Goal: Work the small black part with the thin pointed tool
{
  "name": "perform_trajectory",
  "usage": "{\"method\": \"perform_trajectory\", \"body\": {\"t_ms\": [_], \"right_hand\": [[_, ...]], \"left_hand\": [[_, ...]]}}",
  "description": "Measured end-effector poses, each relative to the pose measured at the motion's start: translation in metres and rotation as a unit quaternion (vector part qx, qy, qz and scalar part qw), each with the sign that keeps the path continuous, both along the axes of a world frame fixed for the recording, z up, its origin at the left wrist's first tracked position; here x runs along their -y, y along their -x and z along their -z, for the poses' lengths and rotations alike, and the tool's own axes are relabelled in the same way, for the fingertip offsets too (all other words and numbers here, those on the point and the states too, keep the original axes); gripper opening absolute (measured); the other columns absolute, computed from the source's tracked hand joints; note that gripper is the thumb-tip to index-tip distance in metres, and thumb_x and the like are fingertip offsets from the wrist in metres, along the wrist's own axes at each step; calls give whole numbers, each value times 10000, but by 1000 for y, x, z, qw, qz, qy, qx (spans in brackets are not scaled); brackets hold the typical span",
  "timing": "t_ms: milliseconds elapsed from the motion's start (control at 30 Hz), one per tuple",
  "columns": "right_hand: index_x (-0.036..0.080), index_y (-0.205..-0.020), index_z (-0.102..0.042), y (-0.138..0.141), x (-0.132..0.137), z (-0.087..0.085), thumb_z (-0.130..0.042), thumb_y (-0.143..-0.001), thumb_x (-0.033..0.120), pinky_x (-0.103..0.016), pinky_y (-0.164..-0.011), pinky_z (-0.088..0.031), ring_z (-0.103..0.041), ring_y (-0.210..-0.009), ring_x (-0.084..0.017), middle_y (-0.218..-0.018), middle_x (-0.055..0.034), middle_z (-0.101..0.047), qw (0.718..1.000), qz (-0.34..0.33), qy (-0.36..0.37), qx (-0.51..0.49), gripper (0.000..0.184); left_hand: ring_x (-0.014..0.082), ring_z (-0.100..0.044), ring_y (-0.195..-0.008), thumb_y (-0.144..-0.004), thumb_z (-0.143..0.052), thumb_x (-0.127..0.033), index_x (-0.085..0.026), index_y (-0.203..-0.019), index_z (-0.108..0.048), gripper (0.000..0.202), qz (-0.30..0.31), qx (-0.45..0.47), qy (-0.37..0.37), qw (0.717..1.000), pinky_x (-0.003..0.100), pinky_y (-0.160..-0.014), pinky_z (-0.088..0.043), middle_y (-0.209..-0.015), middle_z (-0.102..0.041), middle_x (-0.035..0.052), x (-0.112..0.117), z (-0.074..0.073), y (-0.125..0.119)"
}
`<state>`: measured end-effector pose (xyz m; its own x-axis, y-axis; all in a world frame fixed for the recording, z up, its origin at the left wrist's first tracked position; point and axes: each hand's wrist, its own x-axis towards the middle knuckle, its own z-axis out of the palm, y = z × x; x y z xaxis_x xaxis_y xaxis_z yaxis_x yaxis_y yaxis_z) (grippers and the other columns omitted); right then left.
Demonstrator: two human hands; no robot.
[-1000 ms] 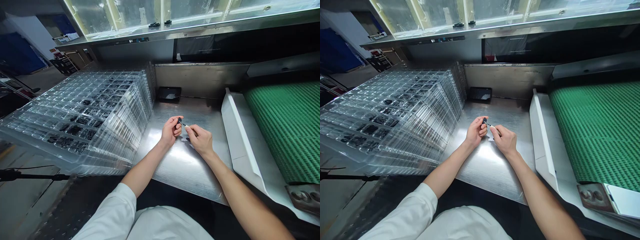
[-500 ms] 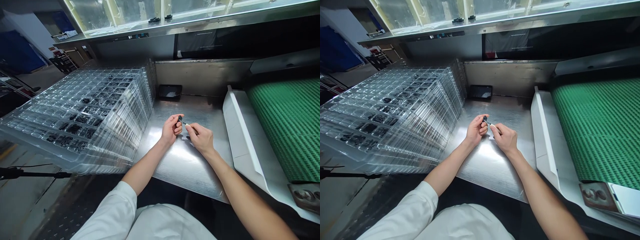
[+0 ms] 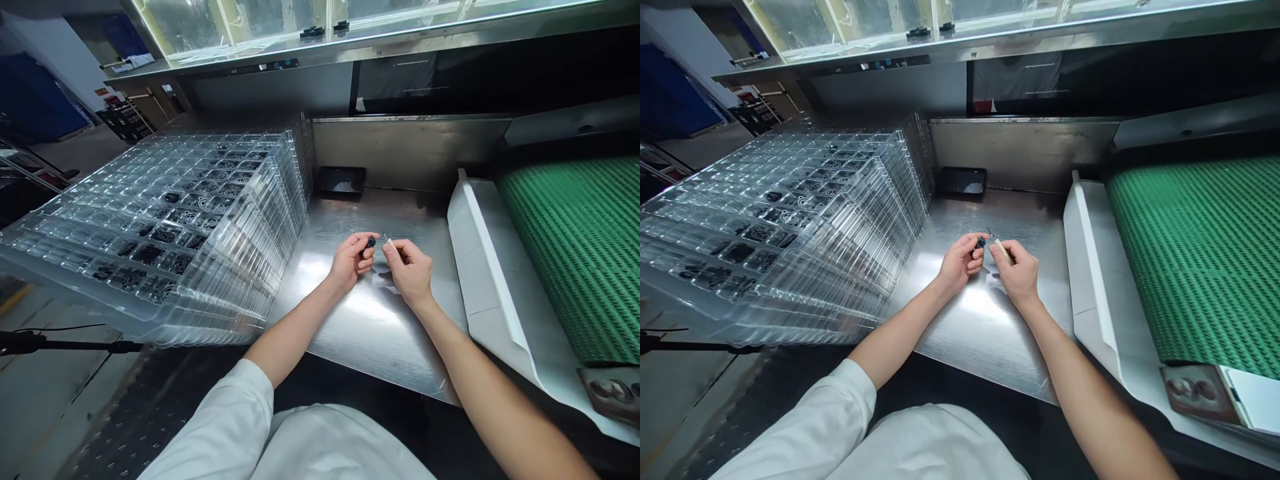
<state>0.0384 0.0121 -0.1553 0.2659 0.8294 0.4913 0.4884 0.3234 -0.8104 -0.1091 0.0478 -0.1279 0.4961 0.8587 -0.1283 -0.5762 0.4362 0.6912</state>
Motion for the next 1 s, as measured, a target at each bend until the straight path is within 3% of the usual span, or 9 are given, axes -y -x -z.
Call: {"method": "perform_trajectory", "body": {"t_ms": [167, 467, 633, 767, 867, 1000], "right_hand": [[200, -901, -702, 3, -3, 6, -724, -915, 599, -288, -663, -464, -612, -678, -184, -772, -29, -712, 993, -56, 46, -93, 400], [195, -812, -675, 6, -4, 3, -742, -883, 562, -255, -542, -377, -478, -559, -137, -645, 0, -617, 988, -42, 43, -142, 379], [188, -838, -678, 5, -5, 3, -746, -866, 568, -253, -550, -403, -519, -588, -143, -705, -23, -657, 982, -42, 65, -172, 386], [188, -831, -670, 0, -8, 3, -773, -820, 590, -245, -494, -335, -446, -538, -127, -628, 21, -558, 979, 9, 53, -198, 415], [193, -810, -653, -3, -11, 2, -788, -786, 613, -247, -467, -298, -410, -511, -125, -586, 45, -489, 973, 37, 53, -221, 442], [191, -813, -665, -2, -11, 2, -777, -778, 623, -257, -523, -367, -483, -587, -145, -683, 1, -592, 977, 48, 48, -202, 448]], "left_hand": [[48, -337, -421, -923, -670, -279, -160, -1022, -644, 157, 30, -28, -11, 999, 163, -414, -199, -635, -458, -45, 5, 7, -7], [40, -329, -427, -936, -660, -301, -161, -1063, -648, 189, 40, -31, -23, 998, 162, -417, -182, -658, -448, -48, 4, 6, -7], [79, -465, -472, -924, -597, -248, -157, -1154, -628, 249, 54, -14, -13, 998, 193, -437, -315, -742, -536, -17, 5, 6, -7], [144, -636, -598, -805, -556, -97, -126, -1205, -600, 404, 48, -9, -13, 999, 292, -570, -522, -889, -653, 42, 4, 9, -9], [182, -711, -730, -788, -577, -67, -90, -1218, -610, 432, 37, -20, -7, 999, 366, -734, -598, -988, -698, 96, 3, 11, -10], [219, -752, -828, -854, -670, -139, -64, -1295, -594, 454, 23, -27, -15, 999, 417, -878, -607, -1064, -732, 161, 3, 14, -11]]}}
